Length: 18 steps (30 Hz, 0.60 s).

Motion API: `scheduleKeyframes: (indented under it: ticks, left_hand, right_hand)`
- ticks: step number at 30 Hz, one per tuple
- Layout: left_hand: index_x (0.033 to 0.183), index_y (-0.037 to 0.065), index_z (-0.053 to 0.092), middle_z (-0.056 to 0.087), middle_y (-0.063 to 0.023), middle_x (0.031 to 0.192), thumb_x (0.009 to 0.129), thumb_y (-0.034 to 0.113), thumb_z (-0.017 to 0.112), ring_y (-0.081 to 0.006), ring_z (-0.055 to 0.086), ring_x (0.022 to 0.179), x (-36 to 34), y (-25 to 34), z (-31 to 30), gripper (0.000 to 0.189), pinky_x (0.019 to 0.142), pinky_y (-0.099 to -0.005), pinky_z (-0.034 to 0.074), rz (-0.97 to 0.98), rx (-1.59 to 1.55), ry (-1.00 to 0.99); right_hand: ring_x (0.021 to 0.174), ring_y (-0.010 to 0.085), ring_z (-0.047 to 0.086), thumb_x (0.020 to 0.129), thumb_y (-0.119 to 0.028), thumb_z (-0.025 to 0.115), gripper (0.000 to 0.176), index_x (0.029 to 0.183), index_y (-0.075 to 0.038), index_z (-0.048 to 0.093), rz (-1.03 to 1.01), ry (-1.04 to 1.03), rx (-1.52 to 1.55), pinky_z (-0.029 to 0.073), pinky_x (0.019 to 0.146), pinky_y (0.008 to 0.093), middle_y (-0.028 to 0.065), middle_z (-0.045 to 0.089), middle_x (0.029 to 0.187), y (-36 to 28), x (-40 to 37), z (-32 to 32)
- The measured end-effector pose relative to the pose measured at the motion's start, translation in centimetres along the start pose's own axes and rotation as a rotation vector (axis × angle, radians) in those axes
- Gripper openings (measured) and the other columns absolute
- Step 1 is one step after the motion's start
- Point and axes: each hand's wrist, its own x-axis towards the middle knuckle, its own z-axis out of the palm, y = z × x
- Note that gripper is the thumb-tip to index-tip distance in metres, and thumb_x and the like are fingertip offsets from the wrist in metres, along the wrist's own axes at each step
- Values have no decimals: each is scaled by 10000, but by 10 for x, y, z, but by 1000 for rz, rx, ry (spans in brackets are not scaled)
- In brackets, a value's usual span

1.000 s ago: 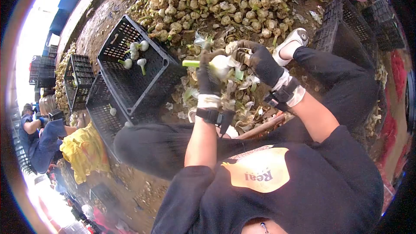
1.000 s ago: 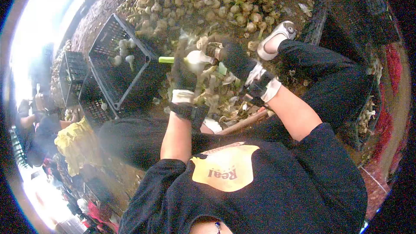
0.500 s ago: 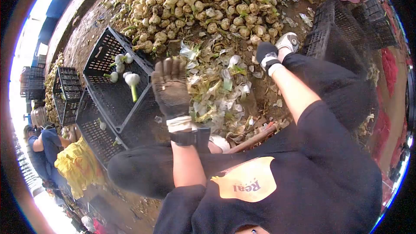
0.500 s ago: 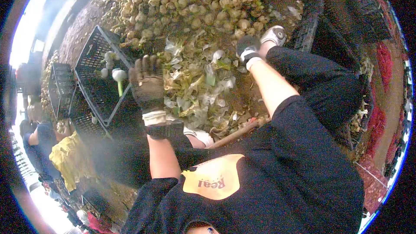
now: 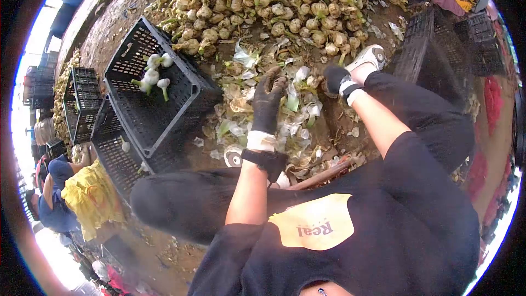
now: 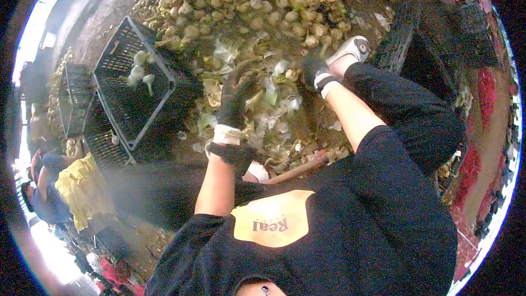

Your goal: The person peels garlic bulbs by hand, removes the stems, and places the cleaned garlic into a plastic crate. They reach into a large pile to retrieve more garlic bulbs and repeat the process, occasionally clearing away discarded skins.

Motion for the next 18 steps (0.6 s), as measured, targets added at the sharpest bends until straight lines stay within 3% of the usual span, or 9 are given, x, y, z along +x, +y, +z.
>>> scheduleKeyframes:
  ticks: [2,4,5,8,11,12,14,15,18]
  left_hand:
    - [1262,15,578,624,-91,1193,912,130,649,-163,590,1019,0,-4,-1,375,904,-292,468,103,112,15]
    - [1252,12,585,629,-97,1188,908,127,652,-180,595,1026,1,-8,-4,368,899,-294,472,125,134,30]
    - [1236,13,595,631,-106,1191,906,125,651,-186,592,1048,2,-10,-7,352,904,-300,473,170,211,17]
    - [1276,30,557,623,-121,1223,883,107,666,-205,590,1092,3,-20,-16,415,934,-316,470,224,349,-51]
    - [1395,111,430,606,-107,1237,836,62,696,-204,603,1054,-2,-25,-13,620,939,-318,472,477,750,-53]
    - [1395,111,430,606,-107,1237,836,62,696,-204,603,1054,-4,-23,-8,620,939,-318,472,490,743,-53]
    - [1364,99,465,610,-104,1216,826,39,708,-195,593,1061,-8,-12,7,594,930,-312,476,441,488,-87]
    - [1338,93,492,614,-102,1201,811,36,736,-183,591,1057,-10,-4,13,584,923,-312,480,369,269,-108]
    - [1335,89,509,631,-113,1159,802,62,757,-187,605,1039,-13,17,27,589,903,-320,489,627,389,-74]
  right_hand:
    - [820,390,659,679,-148,660,267,932,-66,679,-9,35,69,529,714,472,192,678,916,-33,-20,-31]
    - [828,376,662,737,-213,656,249,955,-98,684,-24,194,170,524,718,466,171,681,915,-39,-15,-1]
    - [828,376,662,737,-213,656,249,955,-98,684,-30,202,168,524,718,466,171,681,915,-39,-12,2]
    - [829,365,664,803,-291,646,261,983,-108,694,21,83,172,520,731,451,165,687,922,-72,-18,-72]
    - [823,378,657,840,-349,643,321,992,-71,694,-131,147,692,518,719,417,201,685,921,-91,-21,-142]
    - [774,320,677,885,-294,617,274,979,-49,694,-211,206,686,522,695,385,179,700,835,-101,-25,-166]
    - [744,200,669,930,-230,582,239,961,-16,687,-211,-3,1210,515,651,338,101,696,792,-103,-32,-181]
    - [755,108,622,961,-210,556,237,971,0,666,-194,24,1351,492,623,286,23,662,808,-111,-44,-199]
    - [813,108,610,942,-305,606,352,1130,-8,627,-198,213,1226,482,705,255,52,674,937,-115,-60,-211]
